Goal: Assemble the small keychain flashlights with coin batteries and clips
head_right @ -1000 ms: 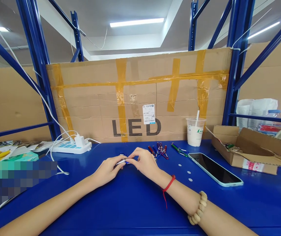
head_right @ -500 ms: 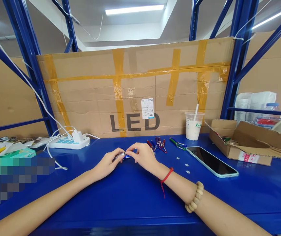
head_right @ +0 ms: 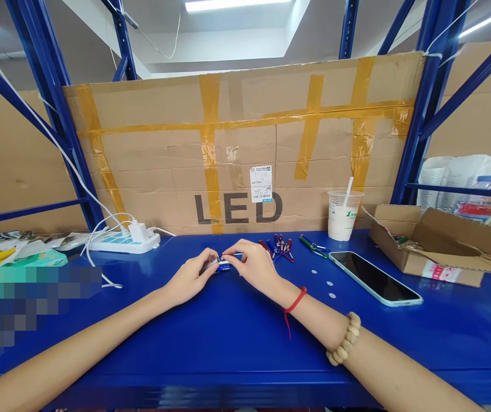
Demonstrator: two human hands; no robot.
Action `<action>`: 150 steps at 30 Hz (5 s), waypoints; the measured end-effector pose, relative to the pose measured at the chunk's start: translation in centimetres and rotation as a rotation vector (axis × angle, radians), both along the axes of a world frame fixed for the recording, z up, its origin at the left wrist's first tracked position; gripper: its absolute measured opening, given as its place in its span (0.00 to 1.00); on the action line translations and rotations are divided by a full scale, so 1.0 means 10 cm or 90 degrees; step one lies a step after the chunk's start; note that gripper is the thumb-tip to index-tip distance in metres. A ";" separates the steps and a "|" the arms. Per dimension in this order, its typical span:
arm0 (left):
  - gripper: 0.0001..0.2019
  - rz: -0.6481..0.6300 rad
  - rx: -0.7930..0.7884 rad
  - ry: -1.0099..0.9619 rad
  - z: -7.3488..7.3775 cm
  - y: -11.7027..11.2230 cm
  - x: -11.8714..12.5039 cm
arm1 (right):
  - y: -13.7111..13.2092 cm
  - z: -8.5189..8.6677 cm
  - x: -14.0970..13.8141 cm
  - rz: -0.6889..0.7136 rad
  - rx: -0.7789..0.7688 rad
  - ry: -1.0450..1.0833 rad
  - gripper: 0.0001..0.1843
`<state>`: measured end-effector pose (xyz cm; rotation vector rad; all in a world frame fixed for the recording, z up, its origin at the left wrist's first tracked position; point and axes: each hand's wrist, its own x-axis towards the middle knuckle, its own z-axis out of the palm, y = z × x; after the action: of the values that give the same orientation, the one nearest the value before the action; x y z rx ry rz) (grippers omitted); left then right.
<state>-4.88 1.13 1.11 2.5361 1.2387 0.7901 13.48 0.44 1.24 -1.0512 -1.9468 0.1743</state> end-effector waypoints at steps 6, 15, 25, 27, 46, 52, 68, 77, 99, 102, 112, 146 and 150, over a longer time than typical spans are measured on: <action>0.08 0.010 0.022 -0.029 -0.01 0.03 -0.01 | -0.01 0.01 -0.01 0.005 0.022 0.004 0.09; 0.09 -0.033 0.036 -0.085 -0.05 0.07 0.00 | -0.02 0.00 -0.02 0.052 0.042 0.035 0.08; 0.11 -0.124 0.083 -0.093 -0.09 0.03 0.00 | 0.04 0.00 -0.01 0.083 -0.147 0.124 0.08; 0.12 -0.151 0.084 -0.081 -0.10 0.02 -0.02 | 0.04 0.00 0.00 0.096 -0.182 0.115 0.09; 0.11 -0.114 0.173 -0.179 -0.19 -0.14 0.07 | -0.10 0.05 -0.05 0.008 -0.037 0.025 0.05; 0.11 -0.103 0.209 -0.172 -0.22 -0.10 0.07 | -0.08 0.03 -0.07 -0.001 -0.032 0.029 0.04; 0.10 -0.068 0.149 -0.140 -0.16 -0.01 0.06 | 0.05 -0.04 0.00 0.029 -0.077 0.026 0.10; 0.10 -0.014 0.105 -0.134 -0.06 -0.03 0.07 | -0.01 0.08 0.02 -0.012 -0.036 0.073 0.12; 0.09 0.127 0.123 -0.058 -0.02 0.22 -0.12 | 0.29 0.02 0.43 -0.260 -0.153 -0.249 0.09; 0.09 0.120 0.133 -0.058 -0.01 0.21 -0.12 | 0.32 -0.02 0.44 -0.255 -0.155 -0.220 0.10; 0.08 0.124 0.121 -0.030 0.00 0.19 -0.13 | 0.32 -0.01 0.44 -0.266 -0.148 -0.171 0.10; 0.12 0.154 0.021 0.026 0.06 -0.02 0.01 | 0.19 0.14 0.44 -0.344 -0.217 -0.304 0.05; 0.13 0.178 -0.010 0.039 0.05 -0.01 0.00 | 0.19 0.13 0.42 -0.341 -0.220 -0.311 0.06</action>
<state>-4.90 1.07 1.64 2.4220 1.6373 0.7586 17.68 2.35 2.50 -1.9525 -2.0075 -0.0575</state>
